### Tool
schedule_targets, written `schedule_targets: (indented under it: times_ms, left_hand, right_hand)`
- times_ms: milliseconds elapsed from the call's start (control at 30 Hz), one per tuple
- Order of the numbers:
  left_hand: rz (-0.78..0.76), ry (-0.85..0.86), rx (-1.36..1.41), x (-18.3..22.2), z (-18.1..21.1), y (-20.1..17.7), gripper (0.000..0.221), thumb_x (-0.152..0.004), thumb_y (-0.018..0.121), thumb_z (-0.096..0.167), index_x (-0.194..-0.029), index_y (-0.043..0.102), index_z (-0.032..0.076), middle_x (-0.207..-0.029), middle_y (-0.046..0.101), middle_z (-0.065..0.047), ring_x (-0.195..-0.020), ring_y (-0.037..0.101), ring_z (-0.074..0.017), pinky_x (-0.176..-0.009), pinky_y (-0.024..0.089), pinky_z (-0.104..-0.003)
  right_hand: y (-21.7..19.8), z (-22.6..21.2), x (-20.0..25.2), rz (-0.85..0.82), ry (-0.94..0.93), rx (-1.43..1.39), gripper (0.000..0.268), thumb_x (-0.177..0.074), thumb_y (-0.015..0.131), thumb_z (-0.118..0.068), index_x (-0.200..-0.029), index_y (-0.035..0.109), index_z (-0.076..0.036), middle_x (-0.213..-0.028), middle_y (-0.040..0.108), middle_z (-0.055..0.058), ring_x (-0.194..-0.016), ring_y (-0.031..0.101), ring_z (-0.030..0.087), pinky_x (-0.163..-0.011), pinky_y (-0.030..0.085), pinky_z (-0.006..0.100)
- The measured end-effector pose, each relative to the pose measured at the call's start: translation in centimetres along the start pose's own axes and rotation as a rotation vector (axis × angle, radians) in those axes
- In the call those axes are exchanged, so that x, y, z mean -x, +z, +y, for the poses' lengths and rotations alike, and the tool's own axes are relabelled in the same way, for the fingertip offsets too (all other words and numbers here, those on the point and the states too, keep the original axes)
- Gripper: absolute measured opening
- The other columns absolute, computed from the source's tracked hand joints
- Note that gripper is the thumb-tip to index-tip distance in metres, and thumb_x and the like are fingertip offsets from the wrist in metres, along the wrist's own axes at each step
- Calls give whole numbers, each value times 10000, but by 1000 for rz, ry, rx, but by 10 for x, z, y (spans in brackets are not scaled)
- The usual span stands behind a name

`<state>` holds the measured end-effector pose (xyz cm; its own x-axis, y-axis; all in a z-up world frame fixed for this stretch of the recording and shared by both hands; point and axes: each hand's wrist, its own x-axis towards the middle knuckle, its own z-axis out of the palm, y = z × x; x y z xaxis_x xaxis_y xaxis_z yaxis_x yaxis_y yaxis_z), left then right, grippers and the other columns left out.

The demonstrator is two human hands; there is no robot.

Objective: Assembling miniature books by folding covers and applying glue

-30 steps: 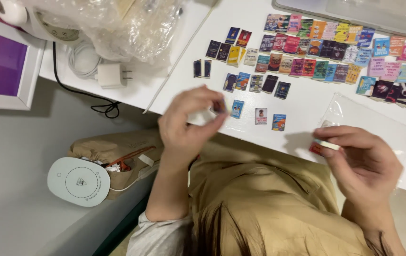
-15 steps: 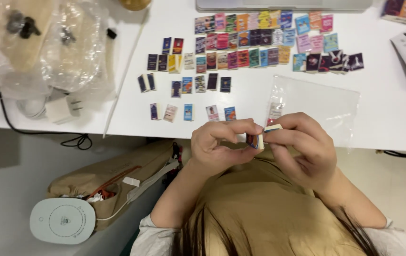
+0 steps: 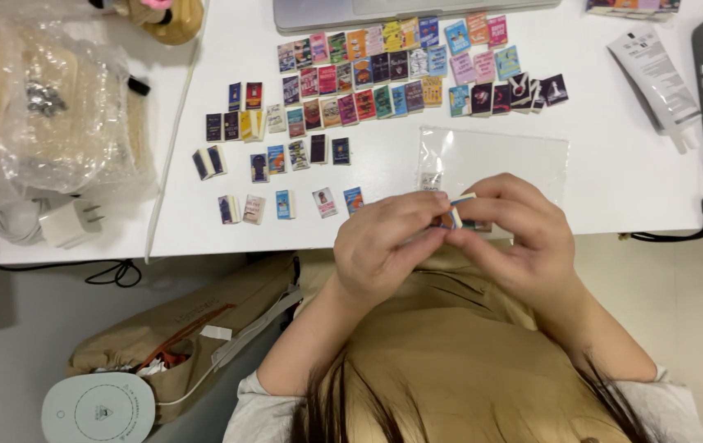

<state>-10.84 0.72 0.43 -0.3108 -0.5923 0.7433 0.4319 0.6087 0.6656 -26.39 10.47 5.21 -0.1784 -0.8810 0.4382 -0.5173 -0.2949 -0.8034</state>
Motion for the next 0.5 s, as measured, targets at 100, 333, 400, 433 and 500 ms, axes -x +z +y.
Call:
schedule_targets:
  times_ms: [100, 333, 400, 433, 500]
  left_hand:
    - [-19, -10, -90, -7, 8, 10, 561, -724, 919, -24, -1218, 654, -14, -1071, 775, -178, -931, 778, -317, -837, 668, -442]
    - [-96, -237, 8, -18, 16, 13, 590, -769, 925, 127, -1293, 665, 48, -1127, 767, -86, -938, 751, -238, -866, 648, -377]
    - [-163, -310, -47, -15, 12, 10, 615, -774, 929, 248, -1327, 684, 135, -1181, 766, -12, -1005, 663, -195, -942, 574, -336]
    - [-163, -309, -48, -16, 13, 11, 615, -774, 929, 248, -1327, 684, 135, -1181, 766, -12, -1005, 663, -195, -942, 574, -336]
    - [-188, -380, -24, -18, 17, 13, 583, -775, 923, 288, -1306, 708, 179, -1178, 764, 68, -1030, 614, -150, -967, 533, -297]
  right_hand:
    - [-10, 10, -1, 19, 91, -151, 84, -966, 681, -27, -967, 741, 32, -884, 624, 161, -766, 602, 217, -746, 556, 362]
    - [-19, 16, 7, -9, 285, -384, 220, -1007, 543, -27, -903, 720, 53, -854, 630, 158, -788, 596, 207, -786, 553, 354]
    - [-16, 19, 10, 3, 314, -552, 237, -1042, 502, -68, -899, 668, 23, -881, 597, 124, -841, 536, 164, -788, 505, 314]
    - [-14, 25, 15, 3, 312, -554, 237, -1042, 502, -68, -899, 668, 23, -881, 597, 124, -841, 536, 164, -788, 505, 314]
    - [-9, 38, 26, 34, 337, -741, 207, -1025, 496, -37, -893, 630, 50, -900, 602, 168, -790, 567, 183, -759, 516, 330]
